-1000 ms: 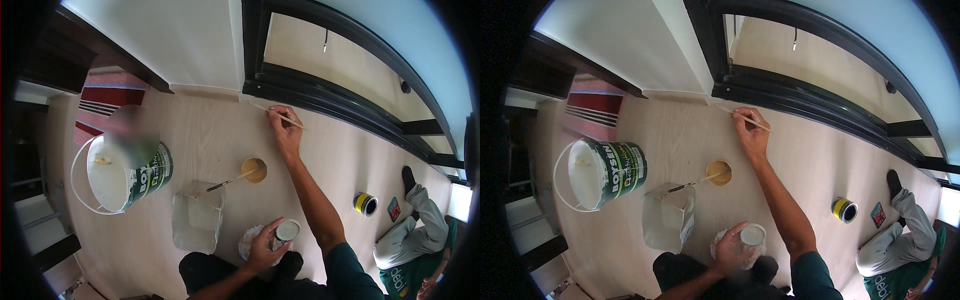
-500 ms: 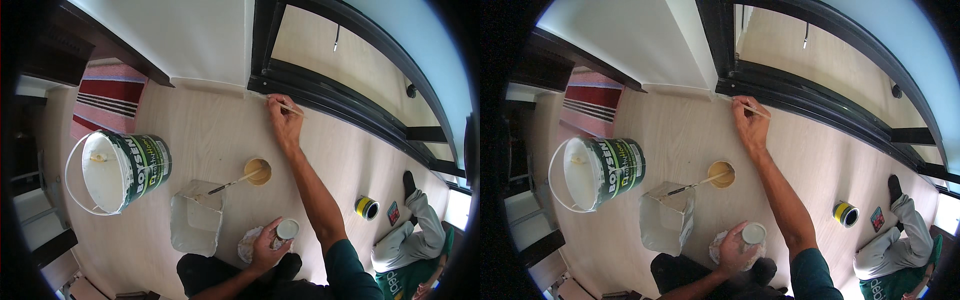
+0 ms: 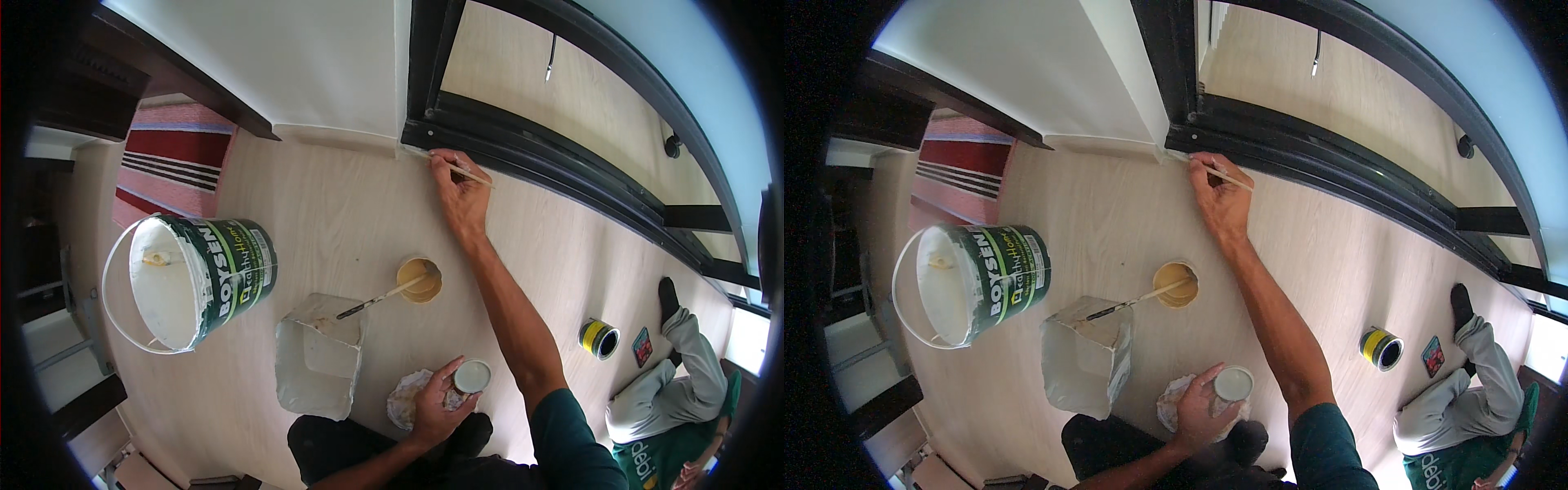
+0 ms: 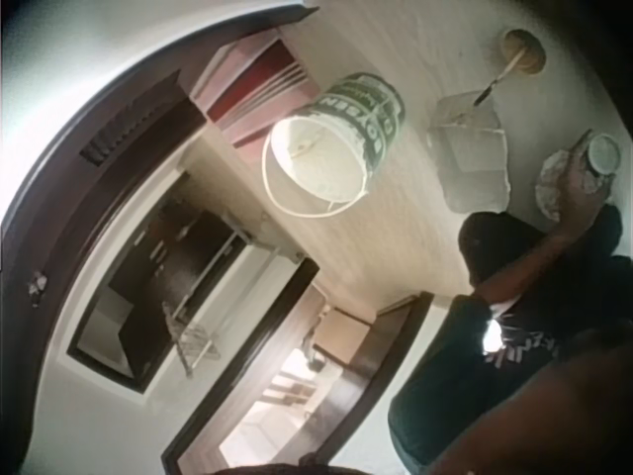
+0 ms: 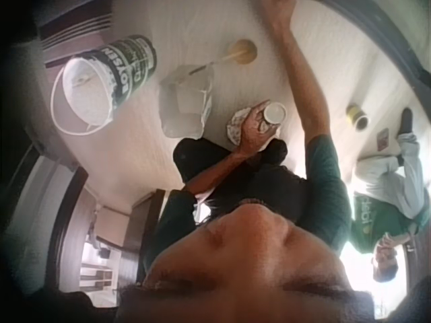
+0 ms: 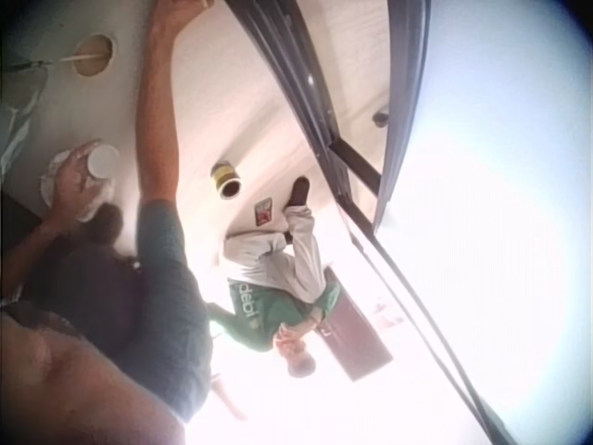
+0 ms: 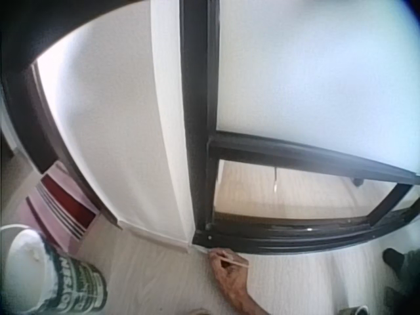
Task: The person stirs a white substance in a small container with a thin stick and applies it to the bottom edge of a sliding door frame while sitting on the floor.
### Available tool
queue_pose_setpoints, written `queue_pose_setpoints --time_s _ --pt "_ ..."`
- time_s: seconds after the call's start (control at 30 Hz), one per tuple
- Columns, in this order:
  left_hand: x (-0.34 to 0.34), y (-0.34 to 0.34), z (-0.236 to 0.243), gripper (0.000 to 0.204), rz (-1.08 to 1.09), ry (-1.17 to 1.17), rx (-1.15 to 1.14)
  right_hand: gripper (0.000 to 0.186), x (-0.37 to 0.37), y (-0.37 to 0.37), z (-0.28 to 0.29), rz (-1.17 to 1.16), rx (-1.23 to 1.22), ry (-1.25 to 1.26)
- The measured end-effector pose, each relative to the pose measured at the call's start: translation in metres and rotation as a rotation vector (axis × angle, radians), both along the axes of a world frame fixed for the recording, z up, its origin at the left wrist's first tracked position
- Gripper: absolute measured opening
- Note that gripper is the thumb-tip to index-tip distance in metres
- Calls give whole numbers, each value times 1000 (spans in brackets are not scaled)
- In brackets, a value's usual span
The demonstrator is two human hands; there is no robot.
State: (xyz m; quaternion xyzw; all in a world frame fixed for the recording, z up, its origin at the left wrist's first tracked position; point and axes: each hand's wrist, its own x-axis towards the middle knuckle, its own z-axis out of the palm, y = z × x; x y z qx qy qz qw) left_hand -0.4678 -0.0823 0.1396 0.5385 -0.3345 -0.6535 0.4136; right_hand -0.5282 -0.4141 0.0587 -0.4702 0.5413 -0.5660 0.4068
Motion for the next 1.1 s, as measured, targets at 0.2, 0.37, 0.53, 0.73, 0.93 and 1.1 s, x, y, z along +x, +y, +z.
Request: queue_pose_setpoints --time_s 0.2,0.37,0.53,0.73,0.93,1.1 --pt "2 -3 5 69 -45 -26 3 14 0 1 2 3 1 15" --pt "3 -4 9 73 -58 -54 0 14 -1 3 1 7 -18 78" --pt "1 -1 7 75 -52 -46 10 13 0 2 -2 -12 -40 33" --pt "1 0 7 75 -42 -40 4 14 2 3 2 -12 -12 30" --pt "1 1 8 75 -40 -12 19 15 2 2 0 -10 -3 65" --pt "0 2 8 75 -25 -7 23 14 0 4 -1 7 -20 96"
